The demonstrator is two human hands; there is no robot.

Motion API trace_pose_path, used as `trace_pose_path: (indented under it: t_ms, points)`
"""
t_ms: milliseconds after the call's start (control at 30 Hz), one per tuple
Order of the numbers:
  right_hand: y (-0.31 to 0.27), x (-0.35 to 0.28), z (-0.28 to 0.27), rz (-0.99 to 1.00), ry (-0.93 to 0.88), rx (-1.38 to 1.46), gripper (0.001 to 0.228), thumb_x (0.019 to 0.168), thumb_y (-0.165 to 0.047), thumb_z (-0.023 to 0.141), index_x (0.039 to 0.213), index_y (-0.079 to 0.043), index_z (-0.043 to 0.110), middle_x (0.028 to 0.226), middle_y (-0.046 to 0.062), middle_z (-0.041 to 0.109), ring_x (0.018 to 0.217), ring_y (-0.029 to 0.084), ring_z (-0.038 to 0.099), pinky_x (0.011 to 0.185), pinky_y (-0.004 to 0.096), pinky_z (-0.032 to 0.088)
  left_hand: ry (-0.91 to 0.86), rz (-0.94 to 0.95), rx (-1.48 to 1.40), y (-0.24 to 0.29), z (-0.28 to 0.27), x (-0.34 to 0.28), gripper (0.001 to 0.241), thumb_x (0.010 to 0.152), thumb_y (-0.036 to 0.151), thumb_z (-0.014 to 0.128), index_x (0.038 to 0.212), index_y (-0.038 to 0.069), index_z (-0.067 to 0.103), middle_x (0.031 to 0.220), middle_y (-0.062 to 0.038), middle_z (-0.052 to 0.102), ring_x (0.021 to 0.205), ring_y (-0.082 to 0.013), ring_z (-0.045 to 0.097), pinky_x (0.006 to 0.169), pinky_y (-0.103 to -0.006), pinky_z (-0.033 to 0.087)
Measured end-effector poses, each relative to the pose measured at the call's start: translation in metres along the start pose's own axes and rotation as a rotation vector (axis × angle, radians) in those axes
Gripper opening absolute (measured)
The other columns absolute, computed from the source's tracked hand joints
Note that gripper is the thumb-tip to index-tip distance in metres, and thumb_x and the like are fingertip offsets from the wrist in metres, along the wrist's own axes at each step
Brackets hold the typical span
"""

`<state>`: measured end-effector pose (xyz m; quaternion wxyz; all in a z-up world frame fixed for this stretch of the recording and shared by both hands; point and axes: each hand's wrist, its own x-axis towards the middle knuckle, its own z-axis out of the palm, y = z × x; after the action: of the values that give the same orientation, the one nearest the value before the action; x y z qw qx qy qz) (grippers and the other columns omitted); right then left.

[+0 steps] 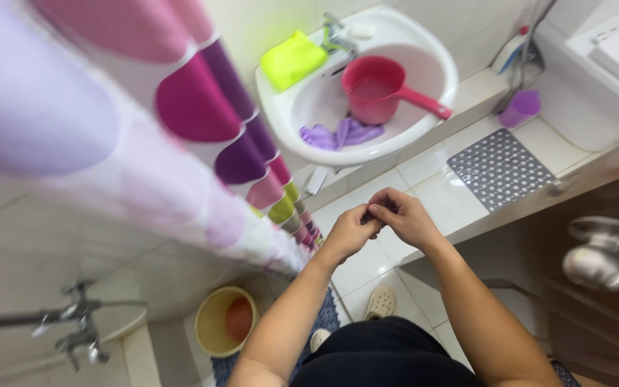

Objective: The person cleans a bathroom by first wiping the toilet seat with a purple cloth. They then add detergent to a pink bowl of water, mix it, and use the soapy cloth to wipe the tiled walls and shower area.

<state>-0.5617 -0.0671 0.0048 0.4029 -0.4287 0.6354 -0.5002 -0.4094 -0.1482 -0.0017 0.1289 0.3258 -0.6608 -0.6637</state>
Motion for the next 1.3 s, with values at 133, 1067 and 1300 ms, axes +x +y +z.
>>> trace_pose_path:
  t_ms: [133,1067,1300]
  points:
    - [0.001,0.013,-0.053,0.010,0.032,0.008,0.016,0.096,-0.015,0.069,0.103,0.000,0.069,0.083,0.004,0.070,0.075,0.010,0.065,0.067,0.027,0.055,-0.062,0.044,-0.011,0.012,0.032,0.046,0.030,0.094,0.020,0.068,0.116,0.000,0.068,0.090,-0.007,0.072,0.078,-0.0128,0.066,0.074,-0.0296,0.057]
    - [0.013,0.008,-0.126,0.001,0.786,-0.025,0.025,0.094,-0.010,0.068,0.117,-0.005,0.065,0.086,0.009,0.070,0.078,0.017,0.064,0.073,0.032,0.054,-0.526,0.159,-0.072,0.069,0.130,0.238,0.049,0.084,-0.012,0.046,0.129,-0.001,0.062,0.124,-0.012,0.065,0.103,-0.0173,0.064,0.088,-0.0303,0.055]
    - [0.032,-0.012,-0.145,0.065,0.801,-0.223,0.022,0.093,-0.015,0.068,0.114,-0.006,0.067,0.094,0.008,0.075,0.085,0.021,0.074,0.073,0.035,0.058,-0.825,0.036,0.101,0.065,0.159,0.252,0.044,0.086,-0.011,0.042,0.126,-0.002,0.059,0.111,-0.014,0.066,0.095,-0.0182,0.064,0.079,-0.0293,0.054]
